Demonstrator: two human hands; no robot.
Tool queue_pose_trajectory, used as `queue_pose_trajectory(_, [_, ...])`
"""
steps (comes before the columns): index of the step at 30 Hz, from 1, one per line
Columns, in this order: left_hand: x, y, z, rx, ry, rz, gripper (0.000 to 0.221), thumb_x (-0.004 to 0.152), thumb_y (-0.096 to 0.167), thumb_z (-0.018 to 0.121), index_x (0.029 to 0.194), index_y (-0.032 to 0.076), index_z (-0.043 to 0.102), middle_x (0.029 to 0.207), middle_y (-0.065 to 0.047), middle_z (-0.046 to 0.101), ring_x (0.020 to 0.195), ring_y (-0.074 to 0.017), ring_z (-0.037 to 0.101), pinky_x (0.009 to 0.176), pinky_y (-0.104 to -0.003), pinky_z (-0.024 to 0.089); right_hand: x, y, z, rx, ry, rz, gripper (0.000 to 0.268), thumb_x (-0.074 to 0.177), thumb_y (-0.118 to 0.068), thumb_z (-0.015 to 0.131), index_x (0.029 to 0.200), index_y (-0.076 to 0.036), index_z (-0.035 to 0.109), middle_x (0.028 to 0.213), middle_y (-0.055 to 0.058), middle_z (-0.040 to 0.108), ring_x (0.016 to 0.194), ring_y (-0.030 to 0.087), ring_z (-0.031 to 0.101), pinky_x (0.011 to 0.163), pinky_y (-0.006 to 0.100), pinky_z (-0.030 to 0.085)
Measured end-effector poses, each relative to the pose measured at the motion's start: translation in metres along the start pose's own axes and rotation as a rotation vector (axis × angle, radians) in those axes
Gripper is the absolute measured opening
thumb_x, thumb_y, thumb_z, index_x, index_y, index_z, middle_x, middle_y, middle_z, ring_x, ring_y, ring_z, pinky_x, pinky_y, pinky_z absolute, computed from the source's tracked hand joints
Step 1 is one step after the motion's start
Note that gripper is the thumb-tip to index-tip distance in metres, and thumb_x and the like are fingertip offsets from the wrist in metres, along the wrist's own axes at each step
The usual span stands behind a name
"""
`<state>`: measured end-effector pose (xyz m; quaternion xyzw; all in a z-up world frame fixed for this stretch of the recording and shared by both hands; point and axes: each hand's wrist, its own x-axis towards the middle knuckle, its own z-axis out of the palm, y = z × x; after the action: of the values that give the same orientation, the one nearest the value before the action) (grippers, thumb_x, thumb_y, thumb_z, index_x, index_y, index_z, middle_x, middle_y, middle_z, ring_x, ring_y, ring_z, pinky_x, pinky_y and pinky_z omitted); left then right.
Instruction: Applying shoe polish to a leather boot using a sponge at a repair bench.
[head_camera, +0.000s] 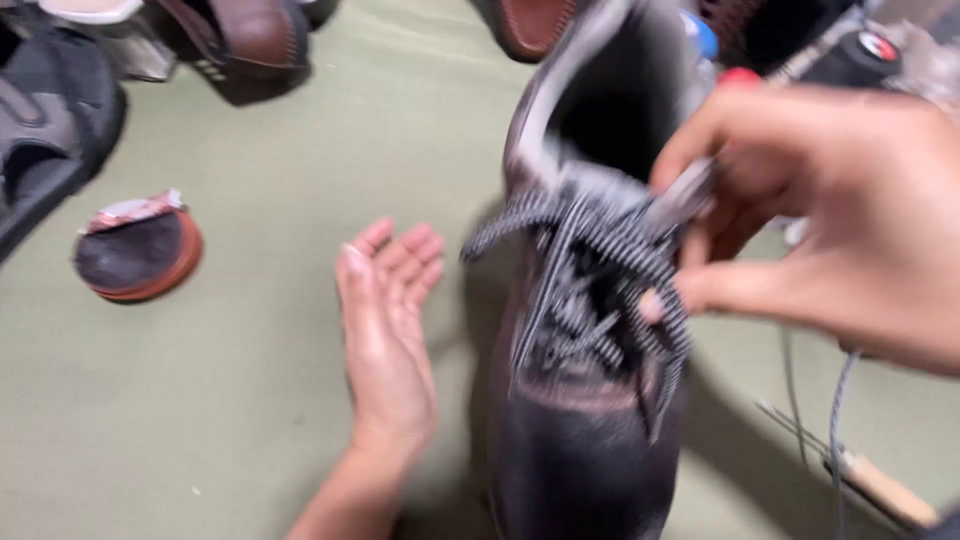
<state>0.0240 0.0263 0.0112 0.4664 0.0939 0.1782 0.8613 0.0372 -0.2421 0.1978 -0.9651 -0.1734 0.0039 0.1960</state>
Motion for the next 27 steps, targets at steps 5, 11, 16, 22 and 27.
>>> queue_pose_trajectory(5, [-0.026, 0.008, 0.003, 0.373, -0.326, 0.149, 0.067, 0.101, 0.055, 0.034, 0.147, 0.007, 0.039, 0.148, -0.018, 0.053, 0.139, -0.0283, 0.055, 0.115, -0.040, 0.045, -0.036, -0.013, 0.069, -0.055, -0.187, 0.208, 0.045, 0.073, -0.035, 0.092, 0.109, -0.035, 0.066, 0.068, -0.021, 0.082, 0.068, -0.001, 0.076, 0.068, 0.025, 0.052])
queue_pose_trajectory(11, [-0.066, 0.016, 0.013, 0.620, -0.444, 0.190, 0.060, 0.104, 0.041, 0.037, 0.152, 0.004, 0.036, 0.158, -0.016, 0.047, 0.147, -0.0244, 0.046, 0.121, -0.038, 0.034, -0.124, 0.001, 0.102, 0.659, 0.071, 0.158, 0.090, 0.075, -0.017, 0.078, 0.155, -0.020, 0.037, 0.157, 0.007, 0.055, 0.114, 0.019, 0.083, 0.099, 0.036, 0.061])
queue_pose_trajectory(16, [-0.127, 0.026, 0.013, 0.860, -0.512, 0.229, 0.092, 0.087, 0.056, 0.057, 0.158, 0.007, 0.027, 0.169, -0.015, 0.032, 0.156, -0.0295, 0.032, 0.121, -0.046, 0.027, -0.153, 0.040, 0.120, 0.563, 0.711, 0.463, 0.050, 0.097, 0.001, 0.061, 0.145, -0.001, 0.048, 0.148, 0.015, 0.059, 0.124, 0.022, 0.062, 0.074, 0.030, 0.052])
queue_pose_trajectory(22, [-0.162, 0.019, 0.013, 1.012, -0.410, 0.451, 0.137, 0.055, 0.064, 0.083, 0.159, 0.001, 0.021, 0.170, -0.028, 0.022, 0.160, -0.0421, 0.026, 0.126, -0.047, 0.027, -0.140, 0.115, 0.121, 0.200, 0.737, 0.588, 0.067, 0.105, -0.003, 0.061, 0.158, 0.011, 0.022, 0.160, 0.033, 0.029, 0.142, 0.050, 0.035, 0.109, 0.052, 0.035])
queue_pose_trajectory(27, [-0.167, 0.024, 0.018, 1.049, -0.390, 0.418, 0.120, 0.063, 0.052, 0.088, 0.157, 0.003, 0.031, 0.169, -0.023, 0.029, 0.160, -0.0400, 0.027, 0.124, -0.046, 0.026, -0.132, 0.173, 0.147, 0.183, 0.732, 0.519, 0.052, 0.108, 0.000, 0.063, 0.152, 0.014, 0.039, 0.145, 0.034, 0.047, 0.130, 0.043, 0.046, 0.103, 0.047, 0.037])
